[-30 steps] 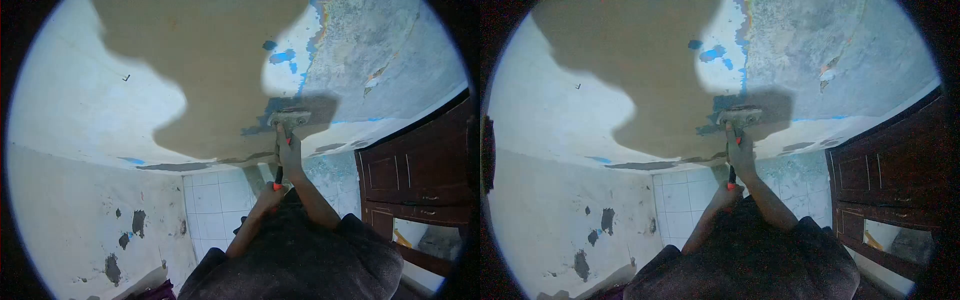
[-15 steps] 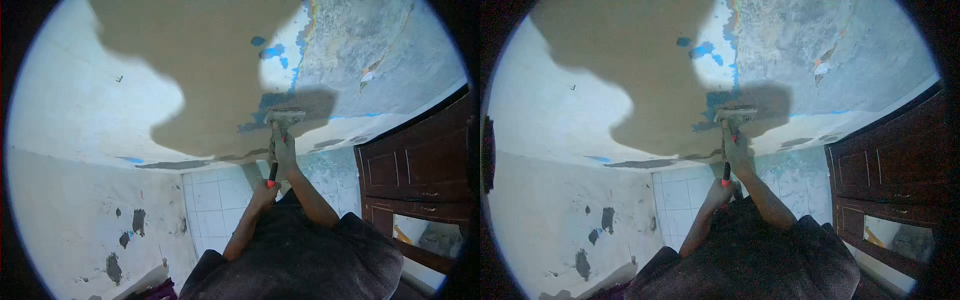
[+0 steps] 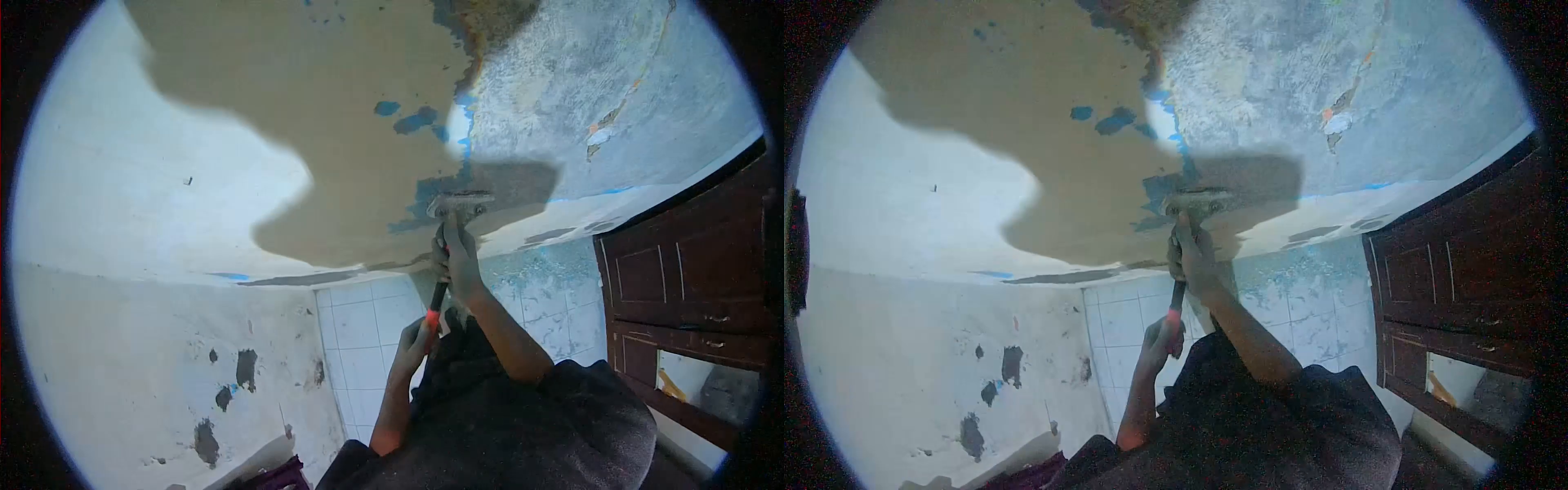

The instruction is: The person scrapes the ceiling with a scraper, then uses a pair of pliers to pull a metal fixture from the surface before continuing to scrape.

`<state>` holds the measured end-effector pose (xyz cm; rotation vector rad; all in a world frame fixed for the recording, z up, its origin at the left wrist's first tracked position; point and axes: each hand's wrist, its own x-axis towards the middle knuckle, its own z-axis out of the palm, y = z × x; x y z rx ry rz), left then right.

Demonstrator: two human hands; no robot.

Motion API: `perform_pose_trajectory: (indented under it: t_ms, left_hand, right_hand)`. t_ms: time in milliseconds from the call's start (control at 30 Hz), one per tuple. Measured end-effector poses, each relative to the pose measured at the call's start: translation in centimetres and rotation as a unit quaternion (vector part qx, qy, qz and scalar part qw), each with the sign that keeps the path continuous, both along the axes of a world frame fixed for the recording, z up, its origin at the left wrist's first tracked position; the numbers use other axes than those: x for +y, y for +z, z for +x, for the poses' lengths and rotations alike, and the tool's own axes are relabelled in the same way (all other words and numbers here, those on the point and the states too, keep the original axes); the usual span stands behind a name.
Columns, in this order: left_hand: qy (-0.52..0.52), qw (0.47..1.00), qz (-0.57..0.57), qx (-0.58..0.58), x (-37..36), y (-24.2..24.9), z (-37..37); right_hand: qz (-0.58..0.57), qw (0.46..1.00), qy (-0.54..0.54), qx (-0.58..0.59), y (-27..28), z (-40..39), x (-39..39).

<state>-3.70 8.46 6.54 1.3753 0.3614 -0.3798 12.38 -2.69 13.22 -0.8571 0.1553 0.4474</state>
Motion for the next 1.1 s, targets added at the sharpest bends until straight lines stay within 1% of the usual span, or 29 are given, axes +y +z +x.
perform_pose_trajectory:
  t_ms: [67,133,167,200,267,300,333,400,433,467,533,567,600,667,733,800,833,867,933,967,1067,1100]
  left_hand:
    - [-0.003,0.997,-0.078,0.020,0.9,-0.2,0.0]
    - [-0.010,0.992,-0.126,0.019,1.5,0.3,0.7]
    - [-0.036,0.991,-0.127,0.012,2.3,-0.1,0.8]
    - [-0.042,0.991,-0.127,0.014,2.5,0.1,0.5]
    - [-0.039,0.982,-0.186,-0.008,2.8,0.9,0.2]
    - [-0.044,0.986,-0.161,-0.022,2.8,1.9,0.1]
    - [-0.053,0.986,-0.160,-0.019,2.8,2.2,-0.3]
    - [0.025,0.996,-0.087,0.000,3.2,2.7,-1.5]
    - [0.031,0.999,-0.035,-0.009,3.6,3.7,-1.8]
    - [0.020,0.999,-0.031,-0.008,4.2,4.7,-1.8]
    - [0.010,1.000,0.020,0.004,5.6,6.7,-1.9]
    - [-0.007,0.998,0.054,0.006,6.4,7.3,-1.8]
    - [-0.014,0.998,0.052,0.009,6.7,8.0,-1.8]
    - [-0.032,0.995,0.092,0.018,7.2,9.2,-1.5]
    - [-0.050,0.995,0.087,0.010,7.8,10.2,-1.5]
    - [-0.038,0.994,0.103,0.016,8.1,10.9,-1.2]
    - [-0.057,0.991,0.123,0.000,8.8,11.0,-1.3]
    - [-0.060,0.991,0.119,-0.004,8.9,11.0,-0.9]
    - [-0.100,0.986,0.131,-0.018,8.7,11.0,0.1]
    - [-0.105,0.989,0.104,-0.019,8.3,11.1,0.3]
    - [-0.087,0.993,0.077,-0.007,8.5,12.1,-0.2]
    - [-0.093,0.990,0.107,-0.010,8.8,12.2,-0.4]
  right_hand:
    - [0.014,1.000,0.000,-0.001,-0.5,-0.1,0.3]
    - [0.049,0.998,-0.025,0.003,-0.4,-0.5,0.6]
    - [0.046,0.997,-0.058,-0.032,-0.1,-0.7,0.9]
    - [0.046,0.996,-0.065,-0.030,0.3,-1.0,1.1]
    - [0.022,0.996,-0.087,0.000,0.9,-1.1,1.4]
    - [0.018,0.997,-0.075,-0.011,0.9,-1.1,1.5]
    - [0.019,0.996,-0.083,-0.010,1.0,-1.1,1.7]
    - [0.053,0.996,-0.063,0.043,1.1,-1.3,2.3]
    - [0.064,0.995,-0.062,0.047,0.6,-1.6,3.2]
    - [0.068,0.994,-0.072,0.047,0.2,-1.6,3.8]
    - [0.092,0.992,-0.076,0.035,-0.1,-1.9,5.2]
    - [0.116,0.987,-0.083,0.073,-0.2,-1.8,5.7]
    - [0.115,0.986,-0.091,0.075,0.1,-1.8,5.8]
    - [0.134,0.981,-0.100,0.095,1.1,-1.9,5.8]
    - [0.144,0.980,-0.114,0.077,0.9,-2.1,6.4]
    - [0.150,0.978,-0.124,0.074,1.0,-1.9,6.8]
    - [0.139,0.976,-0.134,0.095,1.1,-2.0,7.1]
    - [0.136,0.977,-0.137,0.091,1.3,-1.8,6.9]
    - [0.148,0.973,-0.166,0.052,1.1,-1.4,5.9]
    - [0.137,0.970,-0.189,0.074,1.0,-0.9,5.2]
    - [0.104,0.973,-0.189,0.081,2.5,-1.5,5.8]
    - [0.119,0.974,-0.161,0.105,2.4,-1.8,6.4]
